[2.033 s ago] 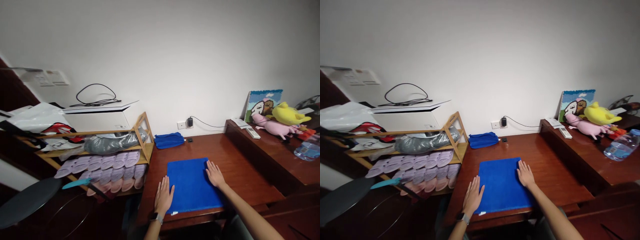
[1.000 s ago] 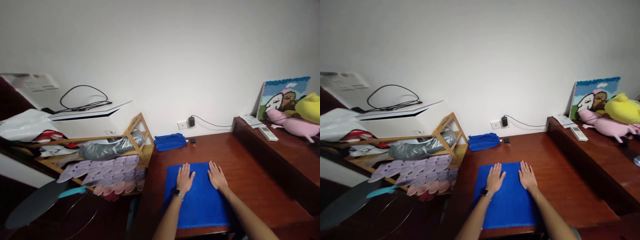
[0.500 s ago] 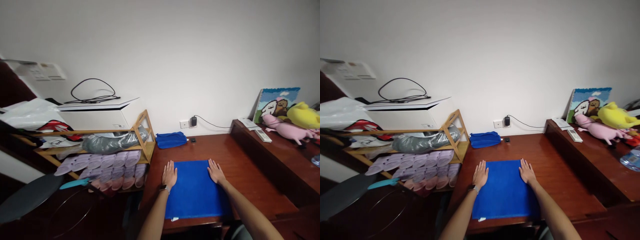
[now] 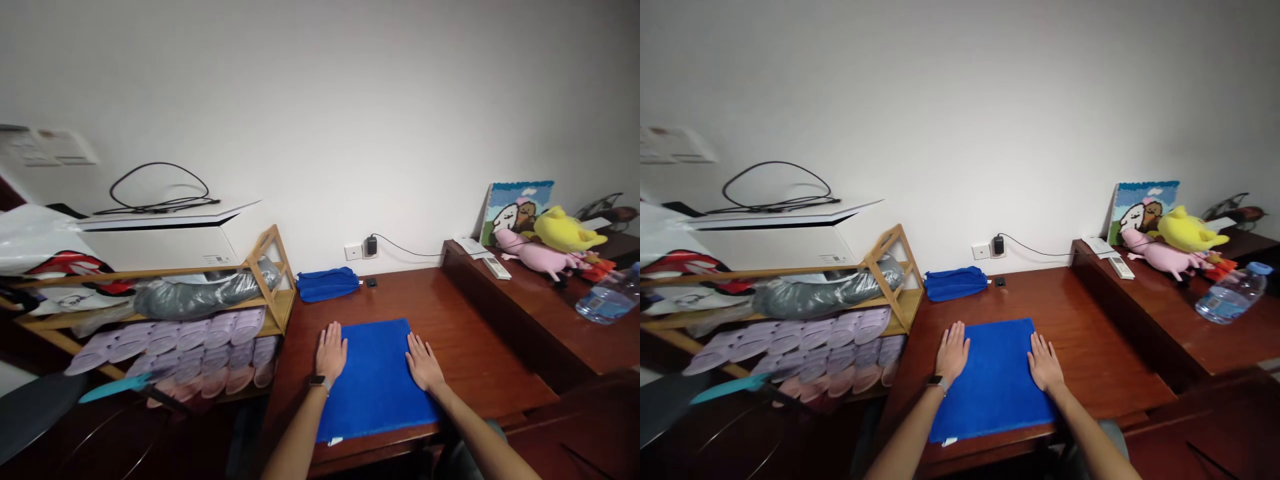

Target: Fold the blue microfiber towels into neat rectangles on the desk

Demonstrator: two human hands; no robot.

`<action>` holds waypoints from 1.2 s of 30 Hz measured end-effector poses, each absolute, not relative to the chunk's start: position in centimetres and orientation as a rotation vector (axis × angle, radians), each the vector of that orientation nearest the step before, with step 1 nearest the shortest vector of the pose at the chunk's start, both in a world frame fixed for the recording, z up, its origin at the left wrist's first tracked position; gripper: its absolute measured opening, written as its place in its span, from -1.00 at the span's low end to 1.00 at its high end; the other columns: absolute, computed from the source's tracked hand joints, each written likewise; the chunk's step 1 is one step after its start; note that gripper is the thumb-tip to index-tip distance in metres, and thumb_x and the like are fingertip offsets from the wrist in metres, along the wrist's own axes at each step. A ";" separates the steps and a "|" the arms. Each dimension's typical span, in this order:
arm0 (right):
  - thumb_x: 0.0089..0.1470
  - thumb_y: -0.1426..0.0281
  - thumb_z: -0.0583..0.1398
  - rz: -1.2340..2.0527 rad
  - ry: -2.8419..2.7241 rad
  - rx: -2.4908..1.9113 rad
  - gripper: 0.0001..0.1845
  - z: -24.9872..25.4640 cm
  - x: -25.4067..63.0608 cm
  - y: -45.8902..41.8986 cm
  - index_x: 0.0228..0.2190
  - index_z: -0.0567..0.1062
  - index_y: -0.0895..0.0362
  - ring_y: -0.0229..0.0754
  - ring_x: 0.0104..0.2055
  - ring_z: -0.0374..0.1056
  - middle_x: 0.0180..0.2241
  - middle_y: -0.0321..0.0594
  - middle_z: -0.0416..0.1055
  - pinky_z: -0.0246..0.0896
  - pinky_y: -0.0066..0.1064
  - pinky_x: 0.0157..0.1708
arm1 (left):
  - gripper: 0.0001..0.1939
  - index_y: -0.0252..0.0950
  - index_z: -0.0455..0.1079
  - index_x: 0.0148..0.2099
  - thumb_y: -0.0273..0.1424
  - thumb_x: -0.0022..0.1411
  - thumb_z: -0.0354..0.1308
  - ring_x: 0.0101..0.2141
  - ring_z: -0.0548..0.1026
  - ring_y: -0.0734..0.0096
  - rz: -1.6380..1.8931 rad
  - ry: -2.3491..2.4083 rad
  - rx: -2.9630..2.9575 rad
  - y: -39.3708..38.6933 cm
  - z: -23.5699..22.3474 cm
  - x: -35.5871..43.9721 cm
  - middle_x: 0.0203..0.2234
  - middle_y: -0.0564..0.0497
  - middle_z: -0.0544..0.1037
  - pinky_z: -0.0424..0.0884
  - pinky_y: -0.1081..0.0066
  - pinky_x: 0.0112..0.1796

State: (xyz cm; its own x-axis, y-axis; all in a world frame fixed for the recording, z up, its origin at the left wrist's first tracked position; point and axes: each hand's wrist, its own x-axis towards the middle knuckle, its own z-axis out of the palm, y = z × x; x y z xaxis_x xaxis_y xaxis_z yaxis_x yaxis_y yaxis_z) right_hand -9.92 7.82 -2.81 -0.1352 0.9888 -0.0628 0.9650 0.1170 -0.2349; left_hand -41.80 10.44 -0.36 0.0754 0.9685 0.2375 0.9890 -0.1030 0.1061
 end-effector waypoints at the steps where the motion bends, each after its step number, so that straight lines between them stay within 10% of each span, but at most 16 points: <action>1: 0.41 0.13 -0.28 0.333 -2.262 -1.986 -0.26 -2.8 -9.9 7.9 0.47 -0.09 0.17 -0.14 0.55 -0.29 0.51 -0.21 -0.15 -0.41 -0.12 0.49 | -0.35 -0.34 0.02 0.52 -0.20 0.53 -0.31 0.44 0.07 0.19 -0.396 -1.980 -2.305 10.1 -0.2 -39.8 0.44 -0.14 0.19 -0.07 0.05 0.42; 9: 0.39 0.18 -0.22 0.289 -2.350 -1.911 -0.28 -4.1 -9.2 8.1 0.46 -0.02 0.15 -0.08 0.55 -0.32 0.51 -0.21 -0.18 -0.39 -0.08 0.48 | -0.32 -0.29 -0.09 0.55 -0.10 0.54 -0.36 0.46 0.00 0.23 -0.461 -1.769 -2.743 6.4 -2.6 -23.2 0.48 -0.08 0.08 0.00 0.09 0.42; 20: 0.40 0.13 -0.27 0.317 -2.266 -1.979 -0.26 -4.0 -9.4 8.3 0.48 -0.10 0.14 -0.12 0.55 -0.30 0.52 -0.20 -0.18 -0.43 -0.09 0.48 | -0.25 -0.34 -0.13 0.56 0.00 0.53 -0.32 0.43 0.09 0.07 -0.347 -2.236 -2.111 2.4 -2.7 -44.6 0.45 -0.22 0.13 0.10 -0.02 0.37; 36: 0.41 0.06 -0.27 0.251 -2.211 -1.966 -0.25 -4.3 -8.5 -1.4 0.47 -0.06 0.10 -0.07 0.54 -0.23 0.49 -0.25 -0.09 -0.31 -0.03 0.49 | -0.25 -0.38 -0.04 0.54 -0.03 0.53 -0.35 0.43 0.12 0.13 -0.428 -2.177 -2.075 1.9 -2.1 -44.4 0.43 -0.22 0.20 0.02 0.03 0.40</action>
